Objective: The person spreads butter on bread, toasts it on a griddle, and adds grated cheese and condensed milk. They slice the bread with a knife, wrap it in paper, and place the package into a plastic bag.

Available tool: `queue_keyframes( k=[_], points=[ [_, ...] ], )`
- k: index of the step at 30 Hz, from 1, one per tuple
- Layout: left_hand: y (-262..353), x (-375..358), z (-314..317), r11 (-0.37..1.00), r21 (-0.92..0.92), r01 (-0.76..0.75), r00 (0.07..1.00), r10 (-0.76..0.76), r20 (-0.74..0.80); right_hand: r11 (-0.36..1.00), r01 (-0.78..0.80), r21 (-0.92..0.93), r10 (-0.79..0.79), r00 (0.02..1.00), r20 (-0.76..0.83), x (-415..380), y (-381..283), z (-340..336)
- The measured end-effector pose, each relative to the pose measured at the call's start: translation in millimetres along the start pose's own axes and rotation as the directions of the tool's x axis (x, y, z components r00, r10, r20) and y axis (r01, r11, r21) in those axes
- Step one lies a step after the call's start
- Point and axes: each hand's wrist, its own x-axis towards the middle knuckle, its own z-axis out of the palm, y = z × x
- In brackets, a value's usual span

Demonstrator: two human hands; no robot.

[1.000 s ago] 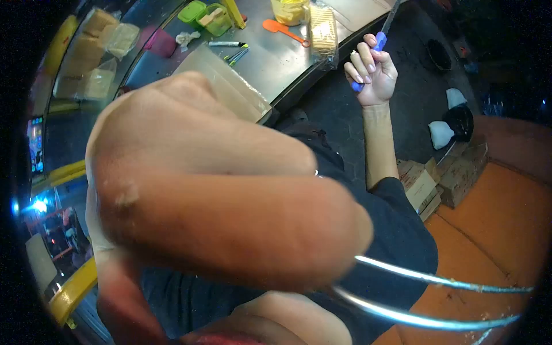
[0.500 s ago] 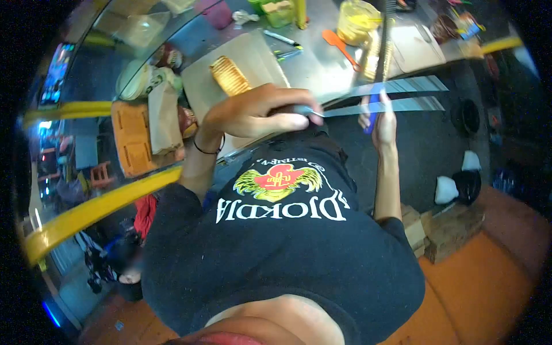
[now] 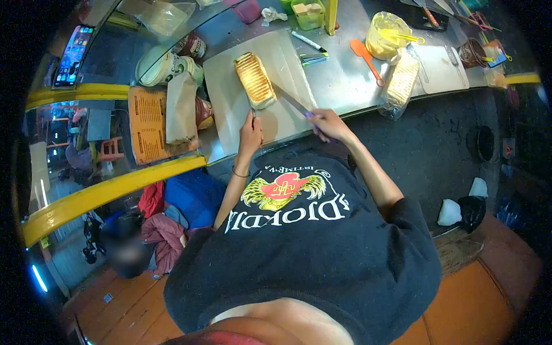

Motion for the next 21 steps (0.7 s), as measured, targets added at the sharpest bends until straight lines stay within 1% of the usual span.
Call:
queue_keyframes(
  k=[1, 3, 4, 5, 6, 7, 8, 9, 10, 11, 13, 14, 15, 17, 18, 19, 21],
  points=[
    [-2, 2, -1, 1.0, -0.002, 0.008, 1.0, -0.008, -0.006, 1.0, -0.004, -0.002, 0.004, 1.0, 0.009, 11, -12, 1],
    [-12, 16, -11, 0.997, -0.016, -0.079, 0.996, 0.078, -0.043, 0.955, 0.075, -0.286, -0.121, 0.982, -0.146, 27, -42, 2],
    [-9, 15, -14, 0.999, -0.044, -0.012, 0.994, 0.007, -0.11, 0.955, 0.081, -0.284, -0.124, 0.983, -0.134, 27, -48, 1],
    [-7, 15, -16, 0.999, -0.039, -0.003, 0.993, -0.001, -0.12, 0.875, 0.168, -0.454, -0.266, 0.95, -0.161, 24, -51, 1],
    [-4, 17, -15, 0.991, -0.134, 0.018, 0.995, -0.032, -0.097, 0.755, 0.235, -0.612, -0.409, 0.898, -0.16, 23, -53, 1],
    [-3, 16, -11, 0.972, -0.232, 0.043, 0.995, -0.062, -0.073, 0.752, 0.244, -0.612, -0.409, 0.901, -0.143, 26, -48, 5],
    [0, 15, -5, 0.97, -0.237, 0.049, 0.993, -0.072, -0.091, 0.726, 0.342, -0.597, -0.497, 0.861, -0.111, 32, -40, 11],
    [3, 14, 1, 0.943, -0.328, 0.055, 0.994, -0.082, -0.069, 0.691, 0.438, -0.576, -0.581, 0.809, -0.082, 37, -33, 17],
    [5, 12, 5, 0.908, -0.414, 0.063, 0.995, -0.089, -0.046, 0.715, 0.363, -0.597, -0.465, 0.885, -0.02, 28, -47, 21],
    [7, 10, 8, 0.909, -0.413, 0.062, 0.993, -0.096, -0.064, 0.711, 0.377, -0.593, -0.47, 0.883, -0.002, 25, -50, 20],
    [10, 0, 6, 0.907, -0.417, 0.055, 0.991, -0.102, -0.092, 0.732, 0.264, -0.629, -0.362, 0.931, -0.031, 22, -55, 25],
    [12, -6, 1, 0.894, -0.441, 0.074, 0.984, -0.138, -0.115, 0.734, 0.232, -0.638, -0.337, 0.94, -0.047, 19, -57, 24],
    [12, -14, -5, 0.895, -0.44, 0.069, 0.983, -0.136, -0.123, 0.731, 0.239, -0.639, -0.343, 0.938, -0.041, 18, -56, 24],
    [11, -24, -16, 0.839, -0.544, 0.029, 0.97, -0.155, -0.189, 0.739, 0.231, -0.633, -0.37, 0.924, -0.094, 20, -51, 25],
    [9, -24, -22, 0.858, -0.514, 0.002, 0.97, -0.126, -0.206, 0.738, 0.261, -0.622, -0.422, 0.898, -0.123, 21, -45, 29],
    [9, -20, -28, 0.859, -0.512, -0.004, 0.971, -0.119, -0.207, 0.737, 0.264, -0.622, -0.427, 0.895, -0.127, 20, -45, 35],
    [13, -6, -37, 0.876, -0.472, -0.096, 0.975, -0.014, -0.223, 0.781, 0.24, -0.577, -0.423, 0.883, -0.205, 18, -52, 50]
  ],
)
